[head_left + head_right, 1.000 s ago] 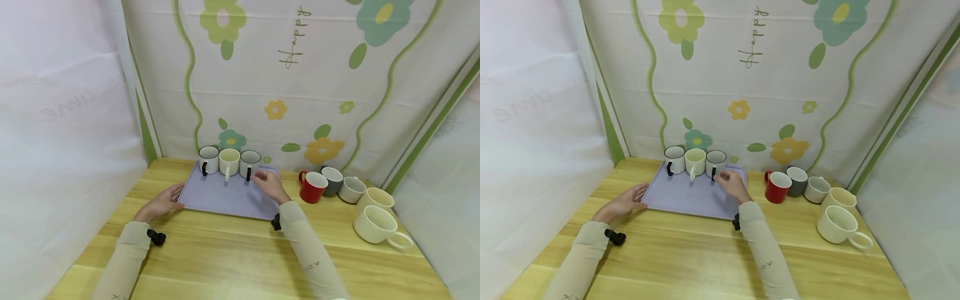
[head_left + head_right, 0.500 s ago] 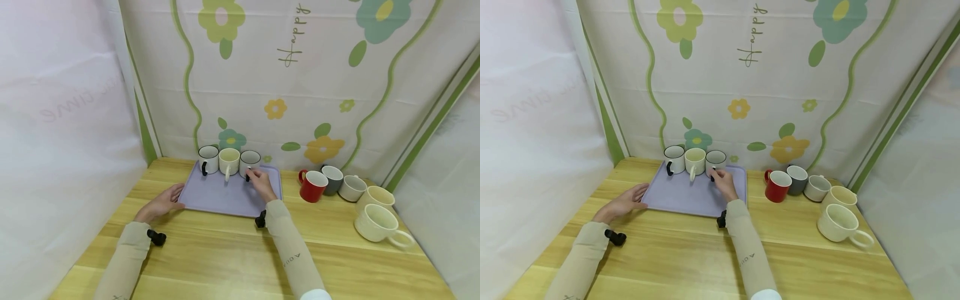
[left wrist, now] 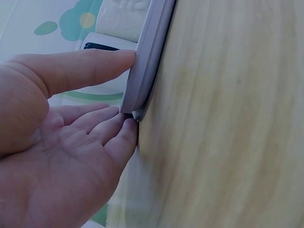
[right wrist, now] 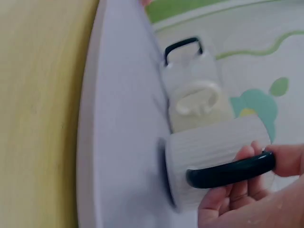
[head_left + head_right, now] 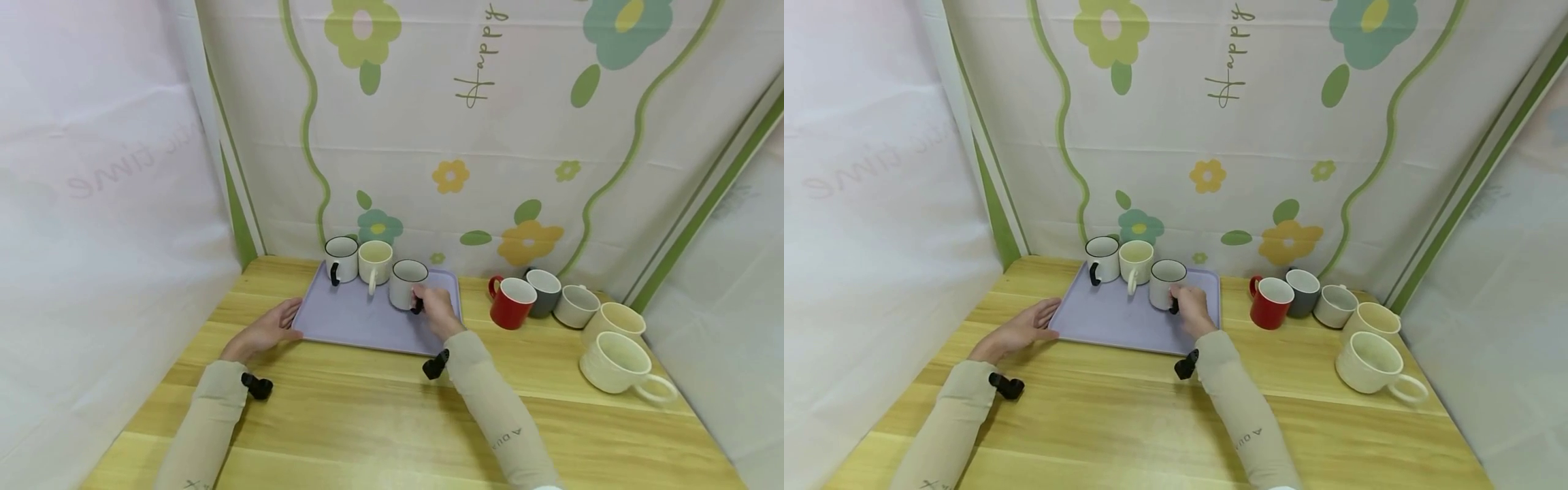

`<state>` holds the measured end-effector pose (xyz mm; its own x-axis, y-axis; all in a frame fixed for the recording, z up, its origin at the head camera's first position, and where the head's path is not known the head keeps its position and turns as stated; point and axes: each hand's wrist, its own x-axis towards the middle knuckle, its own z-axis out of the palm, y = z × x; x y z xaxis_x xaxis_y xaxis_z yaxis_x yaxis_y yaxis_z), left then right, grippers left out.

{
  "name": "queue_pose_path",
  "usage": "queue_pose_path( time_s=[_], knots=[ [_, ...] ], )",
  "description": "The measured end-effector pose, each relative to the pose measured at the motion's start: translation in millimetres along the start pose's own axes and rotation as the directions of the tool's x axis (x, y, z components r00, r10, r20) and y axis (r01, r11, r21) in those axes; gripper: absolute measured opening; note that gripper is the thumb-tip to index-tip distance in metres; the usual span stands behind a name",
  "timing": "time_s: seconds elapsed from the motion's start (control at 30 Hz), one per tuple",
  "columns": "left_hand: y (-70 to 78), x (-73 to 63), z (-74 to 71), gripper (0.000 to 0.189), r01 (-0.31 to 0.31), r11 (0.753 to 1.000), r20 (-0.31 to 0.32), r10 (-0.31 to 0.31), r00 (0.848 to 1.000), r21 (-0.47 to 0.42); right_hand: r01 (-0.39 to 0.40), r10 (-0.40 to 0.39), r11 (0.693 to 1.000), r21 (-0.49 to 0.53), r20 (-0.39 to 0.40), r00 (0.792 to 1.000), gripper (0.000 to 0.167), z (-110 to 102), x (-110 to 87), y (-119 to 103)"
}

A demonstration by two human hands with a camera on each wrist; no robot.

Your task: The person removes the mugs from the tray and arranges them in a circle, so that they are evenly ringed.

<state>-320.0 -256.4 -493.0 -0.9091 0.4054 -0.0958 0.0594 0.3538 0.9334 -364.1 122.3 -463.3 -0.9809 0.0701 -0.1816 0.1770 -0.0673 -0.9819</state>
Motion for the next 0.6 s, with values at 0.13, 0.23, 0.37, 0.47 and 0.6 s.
queue_pose_path(
  time_s=[0.13, 0.23, 0.37, 0.47, 0.6],
  knots=[
    [-0.2, -0.1, -0.4, 0.087, -0.001, 1.000, -0.001, 0.001, 1.000, -0.004, -0.070, 0.068, 0.997, 0.038, 0.061, 0.996, 0.022, -16.8, -16.9, -11.0],
    [0.0, -0.1, -1.2, 0.087, -0.002, 1.000, -0.003, 0.002, 1.000, 0.005, -0.093, 0.089, 0.995, 0.040, 0.094, 0.992, 0.020, -32.2, -32.1, -16.5],
    [0.1, 0.4, -1.7, 0.087, -0.007, 1.000, -0.002, 0.007, 1.000, 0.010, -0.076, 0.074, 0.997, 0.010, 0.129, 0.989, 0.022, -57.8, -53.0, -22.1],
    [0.2, 0.6, -1.6, 0.088, 0.003, 1.000, -0.003, -0.003, 1.000, 0.008, -0.037, 0.040, 0.999, -0.024, 0.172, 0.984, 0.026, -80.5, -68.9, -25.2],
    [0.6, 0.4, -1.0, 0.088, 0.016, 1.000, -0.007, -0.016, 1.000, 0.007, -0.003, 0.015, 0.998, -0.058, 0.204, 0.979, 0.028, -113.7, -93.9, -28.9]
  ],
)
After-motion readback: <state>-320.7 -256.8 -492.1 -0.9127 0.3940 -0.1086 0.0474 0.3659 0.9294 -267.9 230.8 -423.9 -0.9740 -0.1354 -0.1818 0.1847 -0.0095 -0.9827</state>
